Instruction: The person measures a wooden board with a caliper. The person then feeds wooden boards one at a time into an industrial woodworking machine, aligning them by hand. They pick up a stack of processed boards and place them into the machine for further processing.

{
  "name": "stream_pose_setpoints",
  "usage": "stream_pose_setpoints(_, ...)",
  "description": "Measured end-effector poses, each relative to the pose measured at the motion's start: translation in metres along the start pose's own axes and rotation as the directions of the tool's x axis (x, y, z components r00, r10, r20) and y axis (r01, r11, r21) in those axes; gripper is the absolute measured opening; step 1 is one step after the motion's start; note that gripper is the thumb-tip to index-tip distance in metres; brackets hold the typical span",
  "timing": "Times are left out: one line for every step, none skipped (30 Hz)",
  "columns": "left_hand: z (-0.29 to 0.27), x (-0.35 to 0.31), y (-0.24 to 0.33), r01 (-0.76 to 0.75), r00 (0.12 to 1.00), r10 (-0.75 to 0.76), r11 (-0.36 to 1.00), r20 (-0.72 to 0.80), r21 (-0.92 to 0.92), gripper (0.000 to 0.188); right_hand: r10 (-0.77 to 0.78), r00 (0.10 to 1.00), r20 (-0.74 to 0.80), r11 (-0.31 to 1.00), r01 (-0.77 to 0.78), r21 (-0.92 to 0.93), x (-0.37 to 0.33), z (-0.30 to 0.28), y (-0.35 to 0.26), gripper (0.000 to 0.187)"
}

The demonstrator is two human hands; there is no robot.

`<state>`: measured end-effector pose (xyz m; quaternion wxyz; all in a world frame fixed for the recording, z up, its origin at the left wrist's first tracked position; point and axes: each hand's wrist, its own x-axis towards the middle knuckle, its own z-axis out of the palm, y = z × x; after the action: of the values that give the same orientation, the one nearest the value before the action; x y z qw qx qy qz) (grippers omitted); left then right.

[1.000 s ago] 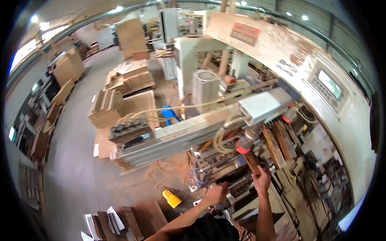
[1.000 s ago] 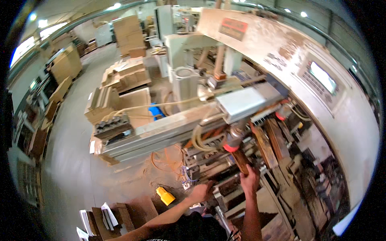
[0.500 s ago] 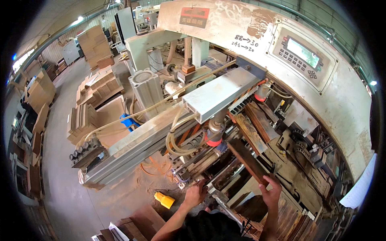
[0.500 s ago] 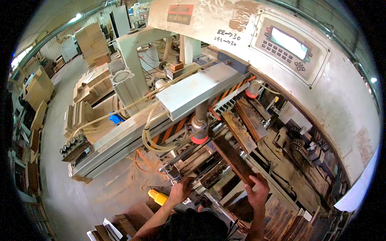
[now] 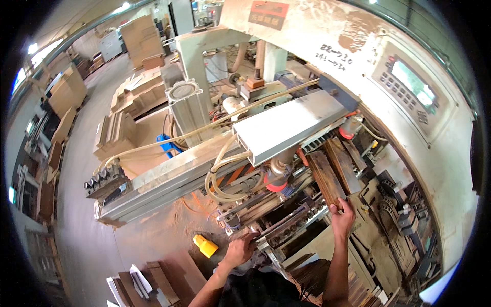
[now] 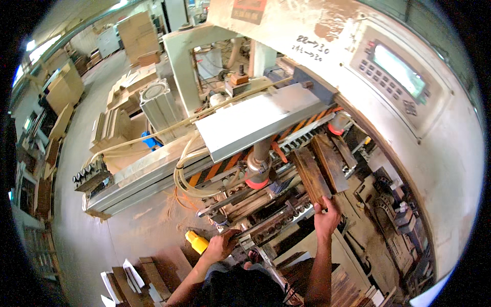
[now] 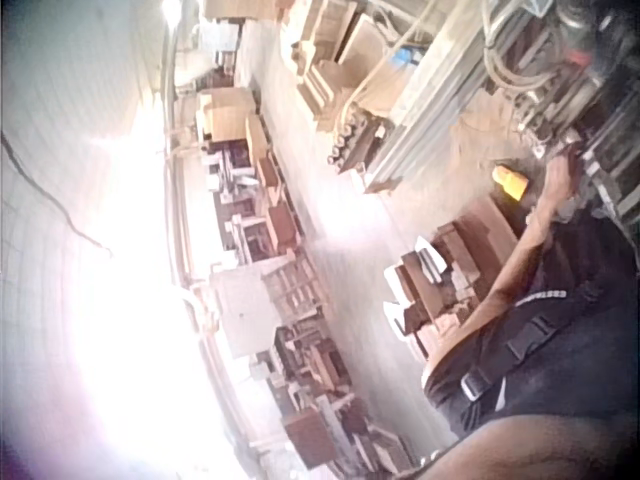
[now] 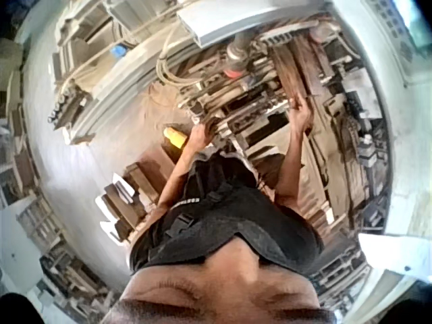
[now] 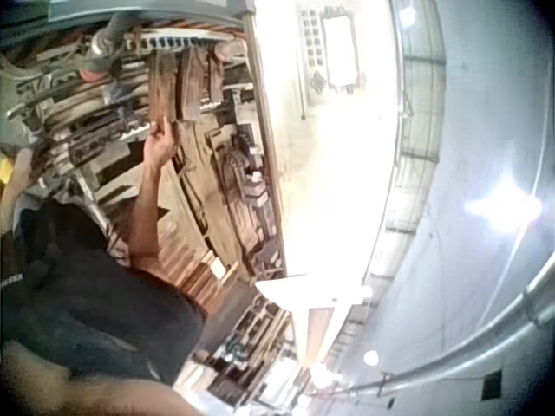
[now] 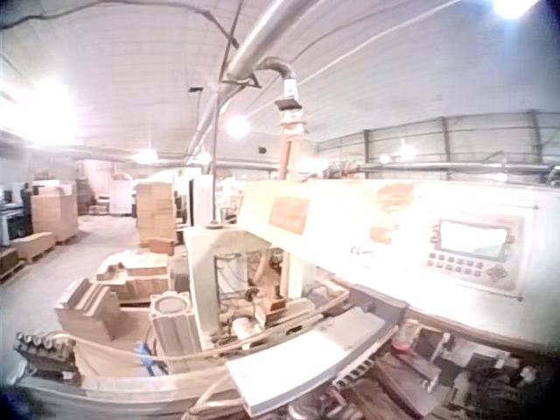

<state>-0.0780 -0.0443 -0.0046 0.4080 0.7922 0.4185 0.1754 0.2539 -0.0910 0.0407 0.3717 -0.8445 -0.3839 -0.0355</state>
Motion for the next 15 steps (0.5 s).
stream_pose_setpoints(0.001,-0.001,-0.002,-0.013,1.000,0.013,1.000,-0.006,-0.009,0.035,-0.008,1.000,0.024,1.000,0.009,-0.020,0.001,0.004,0.002,0.035)
stream_pose_setpoints(0.001,0.000,-0.003,-0.029,1.000,0.029,0.999,-0.010,-0.017,0.035,-0.014,0.999,0.046,0.999,0.016,-0.040,0.004,0.007,0.003,0.036)
stream_pose_setpoints(0.002,0.001,-0.004,-0.047,0.999,0.046,0.999,-0.011,-0.026,0.035,-0.018,0.998,0.066,0.998,0.022,-0.062,0.005,0.009,0.006,0.037)
stream_pose_setpoints(-0.002,0.002,-0.001,-0.047,0.999,0.047,0.999,-0.006,-0.021,0.035,-0.016,0.994,0.111,0.998,0.023,-0.061,0.007,0.012,0.012,0.044)
stream_pose_setpoints(-0.001,0.002,-0.002,-0.032,0.999,0.032,0.999,0.000,-0.031,0.035,-0.053,0.994,0.100,0.995,0.061,-0.076,0.007,0.015,0.016,0.046)
stream_pose_setpoints(0.000,0.000,-0.002,-0.018,1.000,0.019,0.999,0.007,-0.041,0.035,-0.089,0.992,0.089,0.991,0.097,-0.092,0.007,0.017,0.020,0.049)
stream_pose_setpoints(0.000,0.000,-0.002,-0.005,1.000,0.006,0.999,0.016,-0.050,0.036,-0.124,0.989,0.078,0.985,0.132,-0.108,0.007,0.018,0.022,0.051)
stream_pose_setpoints(0.000,-0.001,-0.001,0.019,1.000,-0.018,0.998,0.019,-0.057,0.036,-0.104,0.986,0.130,0.984,0.121,-0.129,0.009,0.018,0.022,0.059)
stream_pose_setpoints(-0.001,-0.001,0.001,0.043,0.999,-0.042,0.997,0.022,-0.063,0.036,-0.091,0.984,0.150,0.990,0.105,-0.094,0.010,0.018,0.020,0.060)
stream_pose_setpoints(-0.002,0.002,0.005,0.060,0.998,-0.059,0.995,0.018,-0.074,0.036,-0.086,0.983,0.164,0.993,0.097,-0.062,0.016,0.016,0.016,0.061)
stream_pose_setpoints(-0.003,0.003,0.008,0.082,0.996,-0.080,0.994,0.043,-0.070,0.035,-0.082,0.980,0.179,0.996,0.088,-0.029,0.018,0.015,0.015,0.062)
stream_pose_setpoints(-0.006,0.003,0.011,0.105,0.993,-0.101,0.992,0.067,-0.066,0.034,-0.022,0.980,0.197,1.000,0.025,-0.015,0.017,0.015,0.015,0.063)
stream_pose_setpoints(-0.007,0.002,0.012,0.126,0.989,-0.120,0.990,0.089,-0.062,0.034,0.008,0.976,0.217,1.000,-0.009,0.003,0.018,0.014,0.016,0.063)
stream_pose_setpoints(-0.002,0.003,0.005,0.059,0.997,-0.057,0.997,0.047,-0.048,0.034,0.038,0.971,0.237,0.999,-0.044,0.020,0.019,0.013,0.017,0.062)
stream_pose_setpoints(0.000,0.002,0.004,0.073,0.996,-0.071,0.996,0.049,-0.044,0.034,0.068,0.964,0.257,0.996,-0.080,0.035,0.020,0.012,0.019,0.062)
